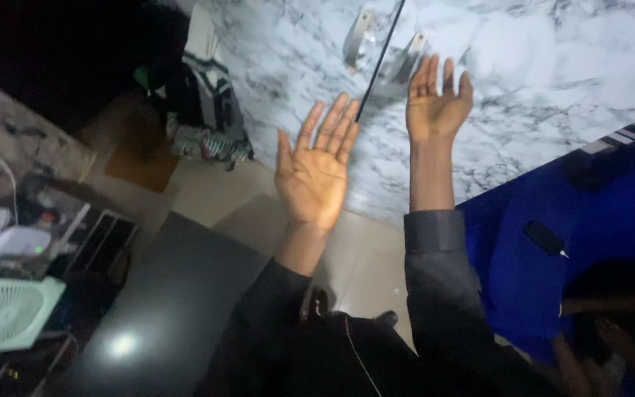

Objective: The person opens a wardrobe and removes several shirts from hangers, placing them on a surface below. The person handles multiple shirts one by one, taking them off the hangers and setting them down.

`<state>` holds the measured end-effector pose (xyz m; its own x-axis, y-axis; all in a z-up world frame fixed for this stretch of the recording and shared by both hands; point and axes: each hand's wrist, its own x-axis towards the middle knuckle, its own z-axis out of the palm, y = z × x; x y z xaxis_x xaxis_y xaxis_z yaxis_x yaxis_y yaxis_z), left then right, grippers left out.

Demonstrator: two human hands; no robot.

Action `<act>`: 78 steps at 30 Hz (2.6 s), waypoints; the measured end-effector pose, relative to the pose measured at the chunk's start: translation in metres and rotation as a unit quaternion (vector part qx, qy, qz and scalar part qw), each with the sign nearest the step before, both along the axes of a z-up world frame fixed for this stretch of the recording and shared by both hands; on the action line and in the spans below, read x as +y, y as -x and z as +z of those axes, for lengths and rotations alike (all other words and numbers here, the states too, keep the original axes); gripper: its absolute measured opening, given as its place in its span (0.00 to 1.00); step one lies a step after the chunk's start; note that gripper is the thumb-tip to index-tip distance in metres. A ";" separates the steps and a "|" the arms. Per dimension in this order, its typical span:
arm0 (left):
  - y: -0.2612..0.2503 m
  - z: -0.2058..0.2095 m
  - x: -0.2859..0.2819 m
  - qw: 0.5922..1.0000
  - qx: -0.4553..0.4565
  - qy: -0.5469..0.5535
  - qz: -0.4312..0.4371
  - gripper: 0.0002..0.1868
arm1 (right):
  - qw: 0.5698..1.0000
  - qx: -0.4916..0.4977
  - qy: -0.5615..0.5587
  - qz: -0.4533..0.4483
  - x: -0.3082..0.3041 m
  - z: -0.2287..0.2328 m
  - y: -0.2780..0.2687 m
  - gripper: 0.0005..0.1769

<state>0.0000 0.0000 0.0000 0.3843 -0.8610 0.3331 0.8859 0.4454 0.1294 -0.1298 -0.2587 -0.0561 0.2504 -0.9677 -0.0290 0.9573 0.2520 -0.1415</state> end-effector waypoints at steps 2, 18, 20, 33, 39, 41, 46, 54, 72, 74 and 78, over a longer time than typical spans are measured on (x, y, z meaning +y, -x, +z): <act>0.003 0.004 -0.020 0.999 0.048 -0.003 -0.024 0.38 | 0.995 0.045 -0.076 -0.048 -0.026 -0.011 -0.005 0.22; -0.051 -0.040 -0.105 0.993 0.014 -0.101 -0.059 0.33 | 0.785 0.553 0.134 -0.243 -0.033 -0.041 -0.045 0.08; -0.054 -0.039 -0.117 0.993 0.005 -0.105 -0.061 0.33 | 0.792 0.537 0.139 -0.255 -0.032 -0.043 -0.047 0.08; -0.048 -0.053 -0.143 0.973 -0.130 -0.193 0.002 0.27 | 0.731 0.566 0.165 -0.343 0.051 -0.056 -0.039 0.09; -0.056 -0.056 -0.158 0.933 -0.211 -0.285 0.062 0.26 | 0.631 0.646 0.209 -0.374 0.134 -0.045 -0.015 0.12; -0.061 -0.056 -0.167 0.926 -0.226 -0.291 0.080 0.26 | 0.629 0.670 0.161 -0.361 0.160 -0.044 -0.003 0.13; -0.063 -0.062 -0.190 0.898 -0.285 -0.290 0.167 0.24 | 0.619 0.660 0.171 -0.389 0.216 -0.086 0.049 0.13; -0.033 -0.067 -0.224 0.648 -0.546 -0.316 0.427 0.36 | 0.574 0.671 0.000 -0.470 0.291 -0.167 0.163 0.19; 0.000 -0.065 -0.275 0.545 -0.542 -0.462 0.442 0.55 | 0.519 0.553 -0.244 -0.604 0.341 -0.157 0.305 0.29; 0.001 -0.067 -0.277 0.541 -0.536 -0.462 0.454 0.54 | 0.515 0.538 -0.258 -0.615 0.343 -0.154 0.317 0.30; 0.003 -0.065 -0.277 0.529 -0.523 -0.461 0.484 0.51 | 0.507 0.507 -0.284 -0.637 0.337 -0.144 0.347 0.32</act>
